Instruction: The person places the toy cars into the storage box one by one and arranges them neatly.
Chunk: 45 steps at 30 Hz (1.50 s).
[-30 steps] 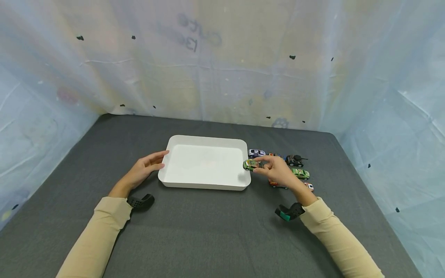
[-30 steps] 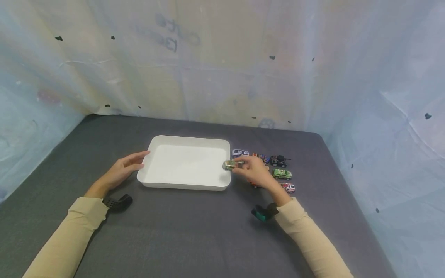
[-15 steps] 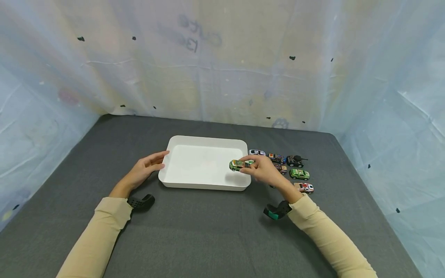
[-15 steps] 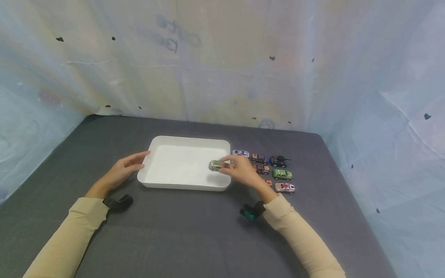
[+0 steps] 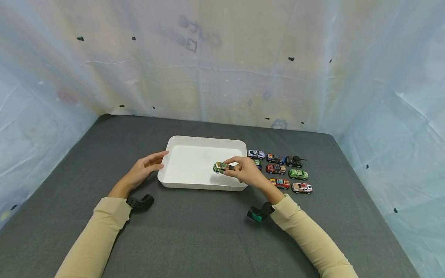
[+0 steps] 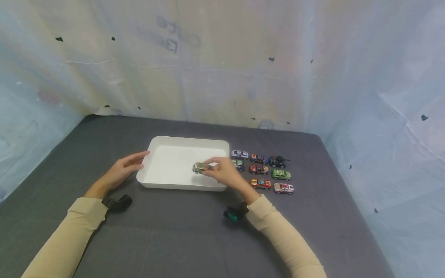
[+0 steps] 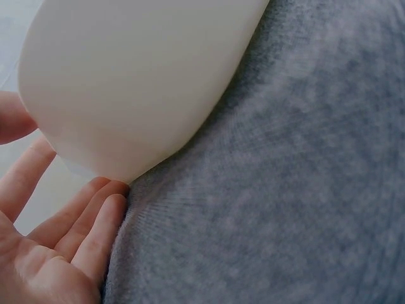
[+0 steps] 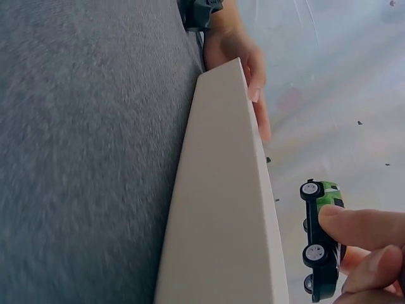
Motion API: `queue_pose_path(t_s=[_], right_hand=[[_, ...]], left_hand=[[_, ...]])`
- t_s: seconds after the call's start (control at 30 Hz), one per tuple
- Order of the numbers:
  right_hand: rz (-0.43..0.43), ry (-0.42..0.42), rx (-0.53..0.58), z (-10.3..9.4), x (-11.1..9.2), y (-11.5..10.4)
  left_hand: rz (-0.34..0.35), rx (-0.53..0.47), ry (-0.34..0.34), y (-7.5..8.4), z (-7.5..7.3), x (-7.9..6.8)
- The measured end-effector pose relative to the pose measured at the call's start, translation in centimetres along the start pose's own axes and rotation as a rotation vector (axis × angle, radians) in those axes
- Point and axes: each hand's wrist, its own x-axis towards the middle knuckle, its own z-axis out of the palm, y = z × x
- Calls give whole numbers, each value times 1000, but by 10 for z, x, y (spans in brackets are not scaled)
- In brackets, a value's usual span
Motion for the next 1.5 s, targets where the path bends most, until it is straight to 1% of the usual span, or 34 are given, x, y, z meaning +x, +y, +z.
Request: queue_pose_path(t_s=[0.17, 0.47, 0.7, 0.83, 1.07, 1.2, 1.3, 1.5], right_hand=[[-15, 0, -3, 12, 8, 1], [-8, -32, 4, 30, 21, -6], [-15, -49, -56, 48, 33, -7], [-13, -52, -52, 56, 38, -9], [-19, -49, -42, 63, 48, -17], [-16, -50, -34, 66, 56, -22], [-5, -61, -16, 68, 62, -26], [11, -102, 5, 75, 73, -31]], left_hand=[[2, 1, 0, 0, 0, 0], [-2, 21, 4, 0, -2, -2], [5, 25, 5, -1, -2, -1], [-4, 12, 5, -1, -2, -1], [-15, 29, 15, 0, -2, -1], [-5, 34, 18, 1, -2, -1], [4, 38, 13, 1, -2, 0], [1, 32, 8, 1, -1, 1]])
